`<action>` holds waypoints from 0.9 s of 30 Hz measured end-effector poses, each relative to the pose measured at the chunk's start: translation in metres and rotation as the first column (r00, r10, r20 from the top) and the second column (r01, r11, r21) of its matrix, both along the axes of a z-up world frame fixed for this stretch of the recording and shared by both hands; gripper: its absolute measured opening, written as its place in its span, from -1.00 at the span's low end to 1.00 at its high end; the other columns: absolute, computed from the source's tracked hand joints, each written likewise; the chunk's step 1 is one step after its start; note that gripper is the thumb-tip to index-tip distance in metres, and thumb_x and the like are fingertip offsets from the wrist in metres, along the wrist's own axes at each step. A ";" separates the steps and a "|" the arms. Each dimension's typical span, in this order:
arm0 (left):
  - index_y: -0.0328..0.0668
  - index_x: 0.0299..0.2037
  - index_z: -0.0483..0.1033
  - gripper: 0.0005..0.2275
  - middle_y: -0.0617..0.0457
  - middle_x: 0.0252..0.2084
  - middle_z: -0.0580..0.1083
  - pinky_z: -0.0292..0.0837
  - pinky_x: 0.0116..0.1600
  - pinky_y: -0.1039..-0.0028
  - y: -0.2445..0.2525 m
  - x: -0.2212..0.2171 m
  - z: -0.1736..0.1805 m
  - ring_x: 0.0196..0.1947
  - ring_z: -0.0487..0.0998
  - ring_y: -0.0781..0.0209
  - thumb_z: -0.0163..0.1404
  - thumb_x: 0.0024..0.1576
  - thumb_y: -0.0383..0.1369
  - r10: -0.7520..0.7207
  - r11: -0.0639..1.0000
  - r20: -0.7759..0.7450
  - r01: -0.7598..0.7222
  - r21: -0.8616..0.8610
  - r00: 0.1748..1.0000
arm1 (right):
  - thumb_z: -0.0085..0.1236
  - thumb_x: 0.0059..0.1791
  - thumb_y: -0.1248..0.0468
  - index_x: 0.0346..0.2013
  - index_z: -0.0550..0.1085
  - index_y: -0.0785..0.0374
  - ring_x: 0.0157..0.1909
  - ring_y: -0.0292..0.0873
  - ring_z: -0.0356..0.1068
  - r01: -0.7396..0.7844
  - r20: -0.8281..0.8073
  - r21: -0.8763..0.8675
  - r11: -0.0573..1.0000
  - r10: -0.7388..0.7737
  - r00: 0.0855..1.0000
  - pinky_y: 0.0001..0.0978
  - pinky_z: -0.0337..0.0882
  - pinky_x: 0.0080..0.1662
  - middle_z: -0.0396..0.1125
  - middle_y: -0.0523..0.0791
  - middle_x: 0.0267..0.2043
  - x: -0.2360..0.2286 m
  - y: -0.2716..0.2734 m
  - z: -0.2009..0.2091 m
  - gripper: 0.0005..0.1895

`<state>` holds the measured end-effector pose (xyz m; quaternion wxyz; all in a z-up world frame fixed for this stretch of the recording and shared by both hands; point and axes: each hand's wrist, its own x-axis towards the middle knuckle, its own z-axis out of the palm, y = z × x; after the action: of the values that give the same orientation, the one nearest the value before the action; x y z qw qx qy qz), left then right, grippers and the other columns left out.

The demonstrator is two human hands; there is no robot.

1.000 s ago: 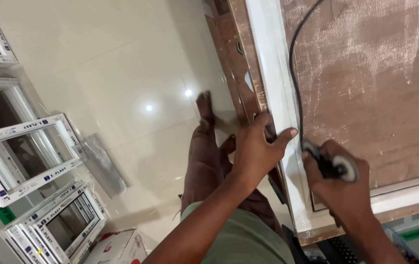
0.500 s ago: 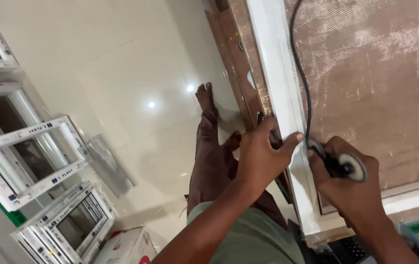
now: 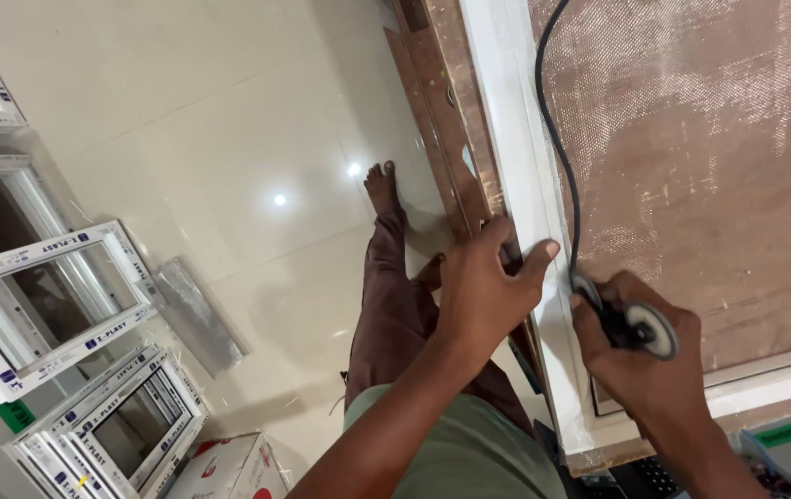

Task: Installing mesh screen into a white window frame using a spline roller tool.

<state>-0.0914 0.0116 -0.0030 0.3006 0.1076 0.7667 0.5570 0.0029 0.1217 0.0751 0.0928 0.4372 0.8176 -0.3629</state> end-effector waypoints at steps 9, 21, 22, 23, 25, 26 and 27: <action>-0.37 -0.18 0.59 -0.70 -0.10 -0.67 0.41 0.26 -0.57 0.33 0.000 -0.005 0.007 -0.76 0.39 0.22 0.19 0.15 -0.20 -0.027 0.996 0.057 0.031 -0.084 0.998 | 0.21 0.01 0.35 -0.47 0.39 0.31 -0.51 -0.46 0.10 0.028 -0.131 -0.181 0.983 -0.052 0.990 -0.49 0.10 -0.49 0.16 -0.25 -0.58 -0.003 0.008 -0.002 -0.79; -0.33 -0.23 0.58 -0.69 0.02 -0.63 0.43 0.29 -0.53 0.42 0.000 -0.002 0.002 -0.70 0.40 0.33 0.17 0.17 -0.16 0.015 1.000 -0.001 -0.015 0.005 1.000 | 0.29 -0.05 0.32 -0.51 0.40 0.32 -0.57 -0.37 0.11 -0.026 0.029 -0.010 1.000 0.026 0.999 -0.42 0.15 -0.52 0.21 -0.13 -0.68 0.031 0.009 -0.012 -0.76; -0.33 -0.23 0.58 -0.69 0.02 -0.63 0.43 0.29 -0.53 0.42 0.000 -0.005 0.002 -0.70 0.40 0.33 0.17 0.17 -0.16 0.022 1.000 -0.005 -0.022 0.007 1.000 | 0.29 -0.05 0.32 -0.51 0.40 0.32 -0.57 -0.37 0.11 -0.032 0.026 -0.008 0.999 0.032 0.999 -0.42 0.15 -0.52 0.21 -0.13 -0.68 0.017 0.011 -0.010 -0.76; -0.33 -0.25 0.58 -0.69 0.00 -0.66 0.40 0.24 -0.56 0.40 0.000 -0.006 0.003 -0.73 0.37 0.30 0.18 0.17 -0.16 -0.009 1.000 0.020 0.010 -0.026 1.000 | 0.25 -0.03 0.31 -0.51 0.42 0.31 -0.62 -0.36 0.17 0.005 0.015 -0.090 0.996 -0.004 1.000 -0.40 0.15 -0.55 0.26 -0.13 -0.68 0.005 0.012 -0.006 -0.78; -0.34 -0.27 0.58 -0.69 -0.01 -0.70 0.38 0.20 -0.59 0.37 -0.001 -0.006 0.005 -0.76 0.33 0.28 0.18 0.16 -0.16 -0.045 0.997 0.051 0.048 -0.059 0.998 | 0.21 -0.02 0.31 -0.51 0.43 0.30 -0.66 -0.35 0.23 0.048 0.011 -0.172 0.984 -0.046 0.999 -0.39 0.14 -0.59 0.31 -0.13 -0.68 -0.001 0.011 -0.001 -0.79; -0.36 -0.28 0.57 -0.66 -0.05 -0.72 0.36 0.20 -0.58 0.35 -0.001 -0.006 0.006 -0.76 0.33 0.25 0.20 0.16 -0.14 -0.067 0.991 0.079 0.076 -0.113 0.995 | 0.20 -0.03 0.31 -0.47 0.45 0.28 -0.65 -0.37 0.27 0.038 0.022 -0.164 0.986 -0.035 0.999 -0.41 0.18 -0.59 0.33 -0.15 -0.68 0.003 0.009 0.001 -0.84; -0.38 -0.30 0.56 -0.64 -0.09 -0.73 0.34 0.21 -0.57 0.33 0.001 -0.009 0.006 -0.76 0.32 0.22 0.22 0.16 -0.12 -0.087 0.982 0.099 0.102 -0.161 0.991 | 0.19 -0.04 0.31 -0.44 0.46 0.25 -0.64 -0.39 0.31 0.025 0.022 -0.151 0.988 -0.022 1.000 -0.44 0.23 -0.59 0.35 -0.17 -0.67 0.003 0.009 0.001 -0.89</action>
<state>-0.1007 0.0122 0.0033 0.3696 0.0928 0.7898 0.4806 0.0061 0.1307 0.0766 0.1300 0.4422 0.7815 -0.4205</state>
